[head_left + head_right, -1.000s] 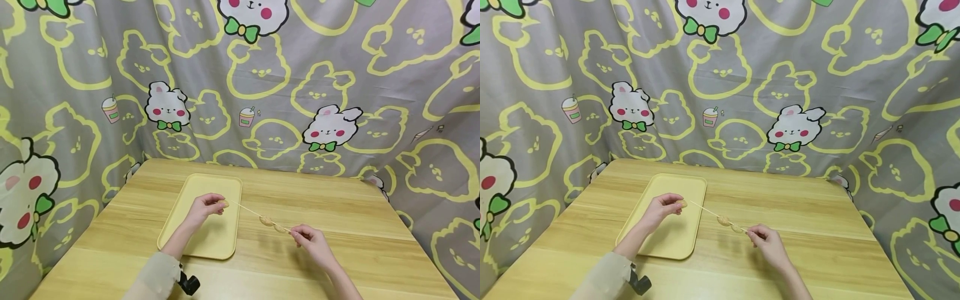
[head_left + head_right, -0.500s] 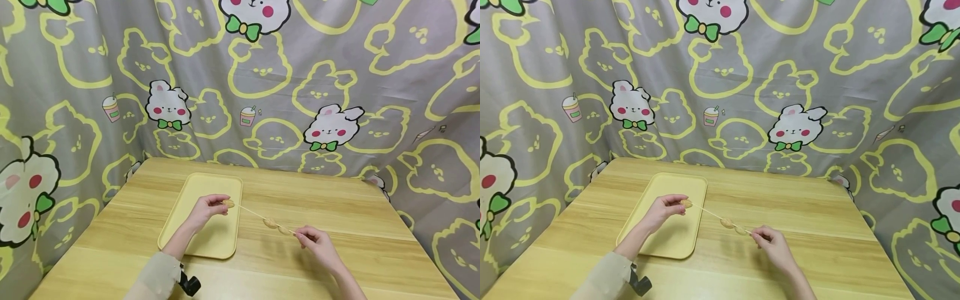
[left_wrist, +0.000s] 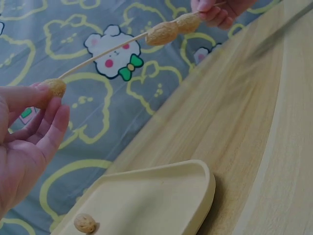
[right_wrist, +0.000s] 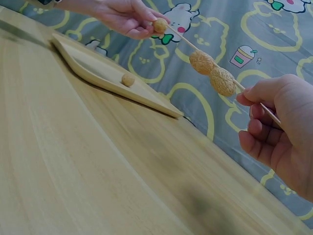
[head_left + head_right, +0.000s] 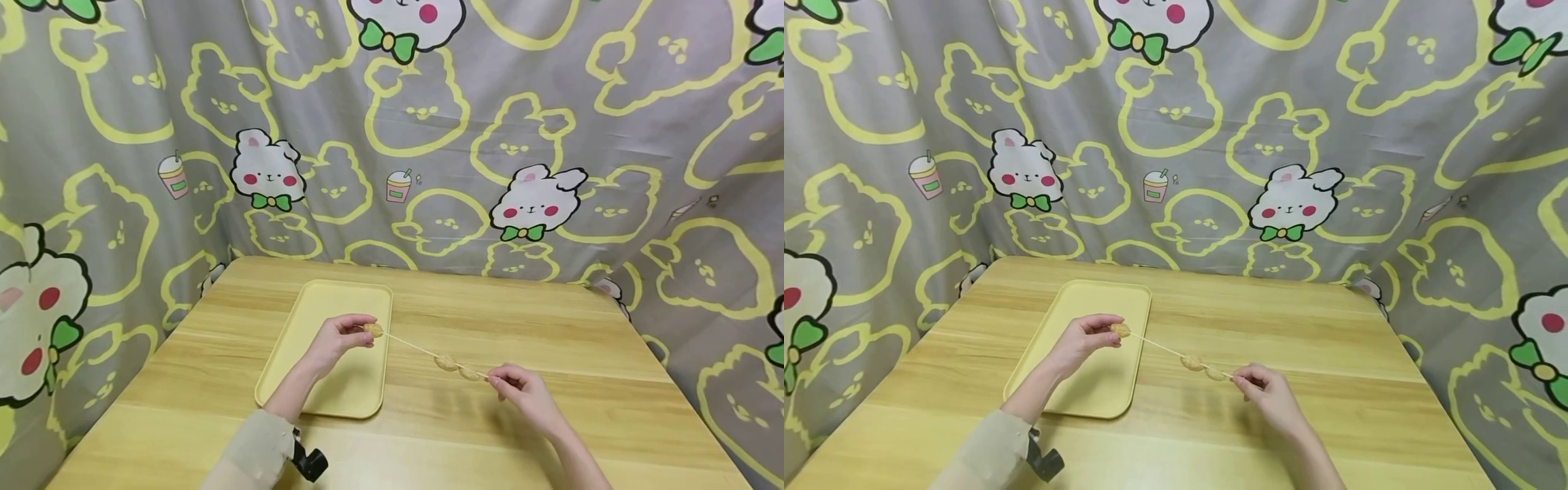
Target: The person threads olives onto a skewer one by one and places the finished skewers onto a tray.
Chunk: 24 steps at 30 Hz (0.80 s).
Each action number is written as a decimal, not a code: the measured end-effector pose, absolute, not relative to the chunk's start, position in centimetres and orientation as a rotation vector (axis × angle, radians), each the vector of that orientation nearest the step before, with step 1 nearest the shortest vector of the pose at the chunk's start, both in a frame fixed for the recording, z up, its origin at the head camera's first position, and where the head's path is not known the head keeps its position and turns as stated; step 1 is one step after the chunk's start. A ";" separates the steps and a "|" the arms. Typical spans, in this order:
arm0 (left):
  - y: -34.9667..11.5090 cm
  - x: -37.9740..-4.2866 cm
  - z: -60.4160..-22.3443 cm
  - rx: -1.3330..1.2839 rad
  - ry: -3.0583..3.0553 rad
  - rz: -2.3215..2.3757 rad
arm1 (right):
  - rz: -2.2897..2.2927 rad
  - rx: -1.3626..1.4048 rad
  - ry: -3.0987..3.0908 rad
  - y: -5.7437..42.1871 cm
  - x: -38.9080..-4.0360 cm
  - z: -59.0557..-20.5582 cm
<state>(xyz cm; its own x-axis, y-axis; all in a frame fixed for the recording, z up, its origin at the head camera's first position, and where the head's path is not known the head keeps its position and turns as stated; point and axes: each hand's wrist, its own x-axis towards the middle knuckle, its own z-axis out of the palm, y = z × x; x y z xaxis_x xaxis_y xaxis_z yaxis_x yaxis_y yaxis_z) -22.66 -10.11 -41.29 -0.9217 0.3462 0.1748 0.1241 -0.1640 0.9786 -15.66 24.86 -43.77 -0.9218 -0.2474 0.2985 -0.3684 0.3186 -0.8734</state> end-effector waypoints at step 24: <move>-11.1 -22.5 -41.3 0.729 1.941 2.128 | 1.729 0.615 -2.449 24.4 -16.2 -44.3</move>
<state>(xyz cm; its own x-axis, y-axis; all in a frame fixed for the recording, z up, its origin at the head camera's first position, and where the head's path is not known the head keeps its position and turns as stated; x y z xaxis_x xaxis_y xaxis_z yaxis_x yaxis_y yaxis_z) -22.49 -11.13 -41.32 -0.8659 0.4399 0.2380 0.1966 -0.1383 0.9707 -16.18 24.40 -44.28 -0.9160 -0.2755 0.2917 -0.3672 0.2823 -0.8863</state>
